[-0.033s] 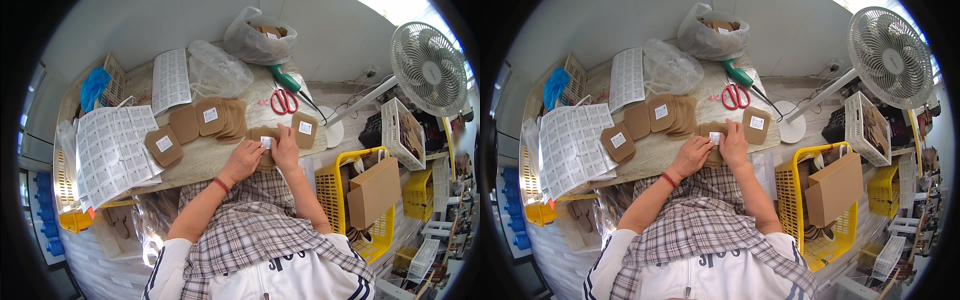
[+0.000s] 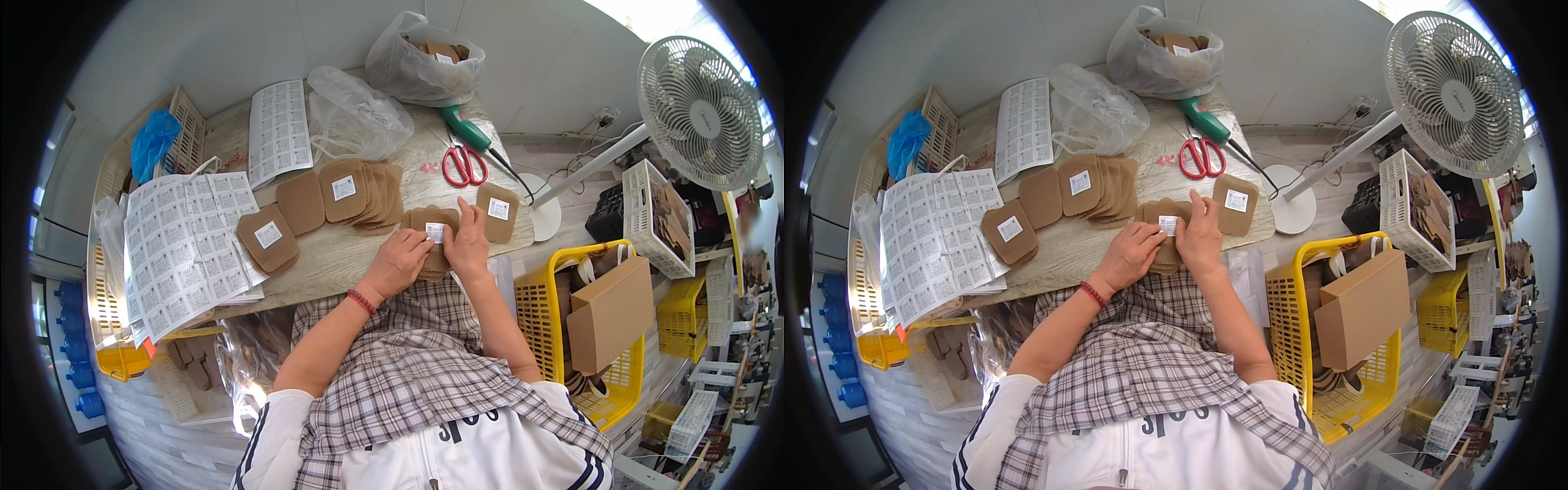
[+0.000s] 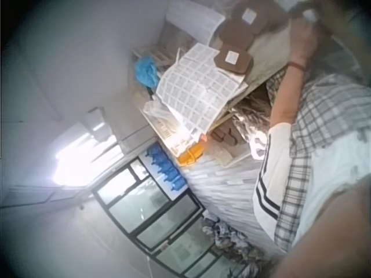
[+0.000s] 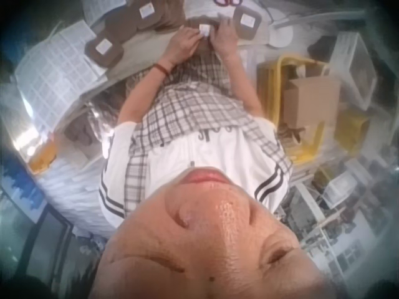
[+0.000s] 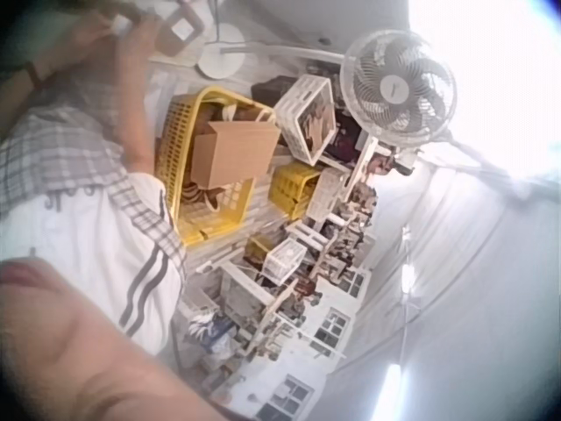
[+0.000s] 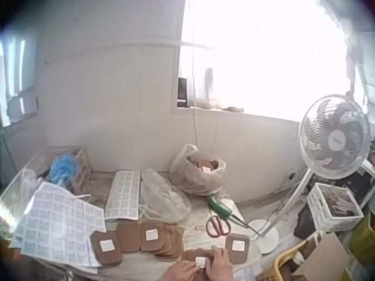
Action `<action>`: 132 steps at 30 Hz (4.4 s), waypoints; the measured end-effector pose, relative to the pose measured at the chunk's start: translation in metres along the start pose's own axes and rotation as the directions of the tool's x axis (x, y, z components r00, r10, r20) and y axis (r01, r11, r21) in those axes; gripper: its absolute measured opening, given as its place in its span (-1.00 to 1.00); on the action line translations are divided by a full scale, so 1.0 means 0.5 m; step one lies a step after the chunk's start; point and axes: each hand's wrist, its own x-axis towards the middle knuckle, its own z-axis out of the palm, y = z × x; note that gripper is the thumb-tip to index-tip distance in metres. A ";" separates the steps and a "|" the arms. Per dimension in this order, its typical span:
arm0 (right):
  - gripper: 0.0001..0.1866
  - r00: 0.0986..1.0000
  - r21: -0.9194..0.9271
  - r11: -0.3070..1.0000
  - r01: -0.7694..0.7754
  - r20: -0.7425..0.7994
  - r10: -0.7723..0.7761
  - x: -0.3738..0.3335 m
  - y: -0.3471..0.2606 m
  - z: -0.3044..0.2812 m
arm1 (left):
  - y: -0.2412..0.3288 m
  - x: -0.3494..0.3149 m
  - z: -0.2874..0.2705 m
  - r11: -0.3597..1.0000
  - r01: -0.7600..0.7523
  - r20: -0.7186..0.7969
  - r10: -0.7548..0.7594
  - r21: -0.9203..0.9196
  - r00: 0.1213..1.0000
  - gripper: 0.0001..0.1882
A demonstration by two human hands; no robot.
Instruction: The person peels small white labels from a sheet and sticks them onto brown paper pouches on a table. They repeat this process for multiple pouches, placing each labeled pouch into a stack.
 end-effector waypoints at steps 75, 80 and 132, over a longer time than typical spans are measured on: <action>-0.86 0.990 0.564 0.818 0.113 0.007 -0.141 -0.066 -0.006 -0.068 | -0.031 0.016 -0.008 0.994 0.111 0.104 -0.109 -0.021 0.989 -0.39; -0.90 0.907 0.758 0.512 -0.405 0.263 0.327 -0.006 0.026 -0.072 | -0.011 0.004 -0.019 1.000 0.020 -0.060 -0.020 0.013 0.998 -0.50; -0.83 0.830 0.394 0.750 -0.531 0.422 0.366 0.012 0.064 0.038 | 0.000 -0.022 -0.020 1.000 0.000 -0.044 0.000 -0.012 0.999 -0.72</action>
